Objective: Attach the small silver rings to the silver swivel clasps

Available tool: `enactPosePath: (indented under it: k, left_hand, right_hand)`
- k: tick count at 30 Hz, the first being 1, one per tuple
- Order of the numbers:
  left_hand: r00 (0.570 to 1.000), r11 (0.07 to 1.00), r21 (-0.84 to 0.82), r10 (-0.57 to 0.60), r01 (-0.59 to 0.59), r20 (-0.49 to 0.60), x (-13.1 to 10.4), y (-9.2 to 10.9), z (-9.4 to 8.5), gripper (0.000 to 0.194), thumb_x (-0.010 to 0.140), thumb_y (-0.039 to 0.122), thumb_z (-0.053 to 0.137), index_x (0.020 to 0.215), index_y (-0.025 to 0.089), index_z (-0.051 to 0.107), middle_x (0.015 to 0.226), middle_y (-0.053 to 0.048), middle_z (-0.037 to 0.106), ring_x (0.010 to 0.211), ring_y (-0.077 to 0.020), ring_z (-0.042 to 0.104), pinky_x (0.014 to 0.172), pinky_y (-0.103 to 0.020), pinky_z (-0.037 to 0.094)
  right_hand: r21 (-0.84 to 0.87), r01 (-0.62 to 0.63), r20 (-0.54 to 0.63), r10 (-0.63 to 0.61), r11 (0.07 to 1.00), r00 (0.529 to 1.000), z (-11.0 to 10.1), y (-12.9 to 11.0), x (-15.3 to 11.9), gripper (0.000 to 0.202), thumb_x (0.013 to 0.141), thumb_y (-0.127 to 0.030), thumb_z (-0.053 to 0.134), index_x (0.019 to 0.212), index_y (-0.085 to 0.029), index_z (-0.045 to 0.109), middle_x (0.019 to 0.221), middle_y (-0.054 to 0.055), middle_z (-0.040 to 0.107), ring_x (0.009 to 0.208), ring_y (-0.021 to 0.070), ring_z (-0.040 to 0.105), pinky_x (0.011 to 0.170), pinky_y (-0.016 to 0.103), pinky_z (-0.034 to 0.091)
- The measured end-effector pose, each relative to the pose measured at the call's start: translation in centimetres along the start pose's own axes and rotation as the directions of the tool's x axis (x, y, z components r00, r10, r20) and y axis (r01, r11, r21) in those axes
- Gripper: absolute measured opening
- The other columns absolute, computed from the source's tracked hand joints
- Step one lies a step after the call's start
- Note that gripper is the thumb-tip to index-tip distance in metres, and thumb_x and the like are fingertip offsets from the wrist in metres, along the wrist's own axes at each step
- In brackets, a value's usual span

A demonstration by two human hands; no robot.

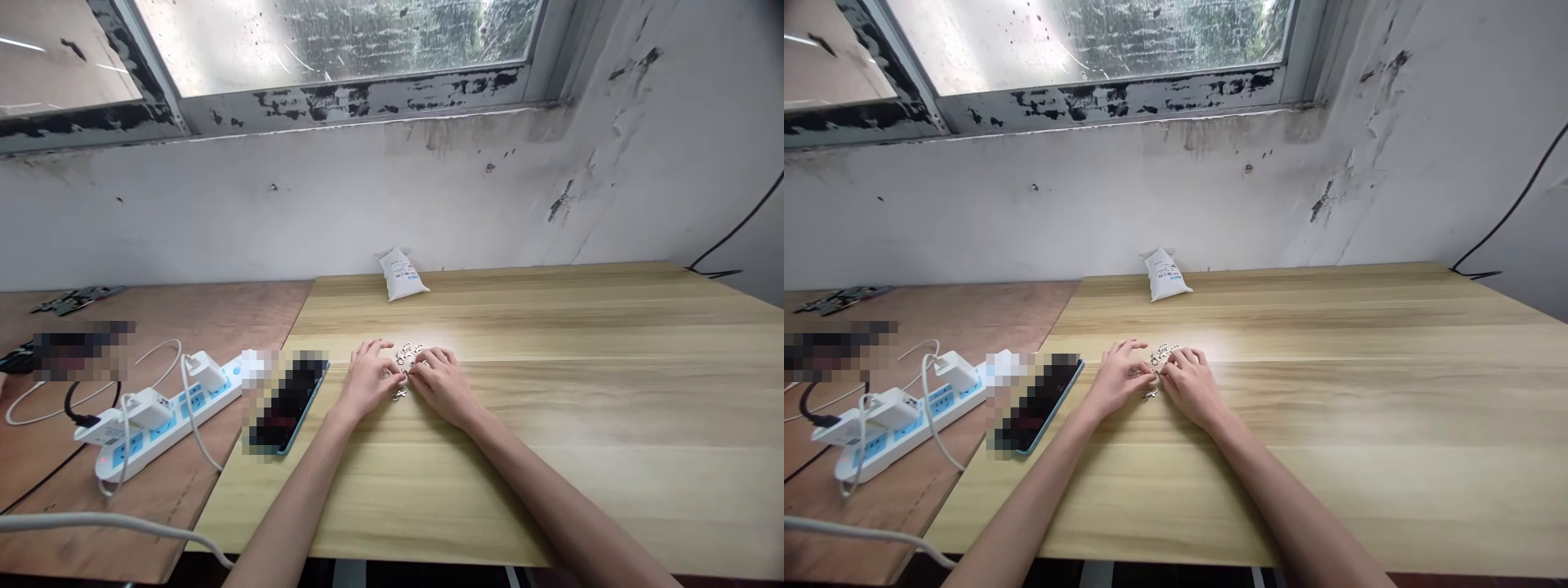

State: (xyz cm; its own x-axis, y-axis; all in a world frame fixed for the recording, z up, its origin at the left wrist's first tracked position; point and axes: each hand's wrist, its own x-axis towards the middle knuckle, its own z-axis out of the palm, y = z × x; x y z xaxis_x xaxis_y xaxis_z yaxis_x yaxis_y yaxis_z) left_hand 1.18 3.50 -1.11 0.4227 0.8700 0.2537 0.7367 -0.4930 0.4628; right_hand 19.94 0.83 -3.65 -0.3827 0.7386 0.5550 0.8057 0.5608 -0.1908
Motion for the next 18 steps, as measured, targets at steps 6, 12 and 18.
enactPosePath:
  k: [6, 12, 18]
  left_hand:
    - [0.998, 0.999, 0.008, 0.053, -0.053, -0.046, -0.1, 0.3, -0.6, 0.011, 0.085, 0.028, 0.066, 0.078, 0.026, 0.075, 0.129, -0.004, 0.059, 0.131, -0.0280, 0.041, 0.104, -0.049, 0.034]
    - [0.996, 0.978, 0.207, 0.017, 0.003, -0.092, -2.1, 0.2, -3.7, 0.013, 0.089, 0.027, 0.058, 0.086, 0.024, 0.070, 0.123, -0.005, 0.065, 0.130, -0.0277, 0.044, 0.109, -0.050, 0.029]
    - [0.921, 0.801, 0.462, -0.281, 0.379, -0.269, -7.3, -2.3, -8.9, 0.018, 0.091, 0.027, 0.050, 0.083, 0.022, 0.066, 0.095, -0.007, 0.073, 0.122, -0.0324, 0.053, 0.112, -0.058, 0.017]
  right_hand:
    - [0.072, -0.025, -0.021, 0.027, 0.997, 0.999, -0.3, -0.1, -0.1, 0.012, 0.093, -0.021, 0.053, 0.087, -0.021, 0.063, 0.093, 0.006, 0.066, 0.097, 0.0214, 0.055, 0.088, 0.038, 0.038]
    - [0.132, -0.078, 0.004, 0.078, 0.988, 0.997, -0.5, 0.0, -0.1, 0.011, 0.092, -0.020, 0.054, 0.086, -0.021, 0.064, 0.094, 0.005, 0.065, 0.094, 0.0206, 0.055, 0.087, 0.038, 0.039]
    - [0.175, -0.100, 0.054, 0.092, 0.979, 0.994, -0.4, -0.2, 0.0, 0.010, 0.092, -0.020, 0.056, 0.087, -0.022, 0.064, 0.094, 0.006, 0.065, 0.097, 0.0217, 0.055, 0.087, 0.040, 0.040]
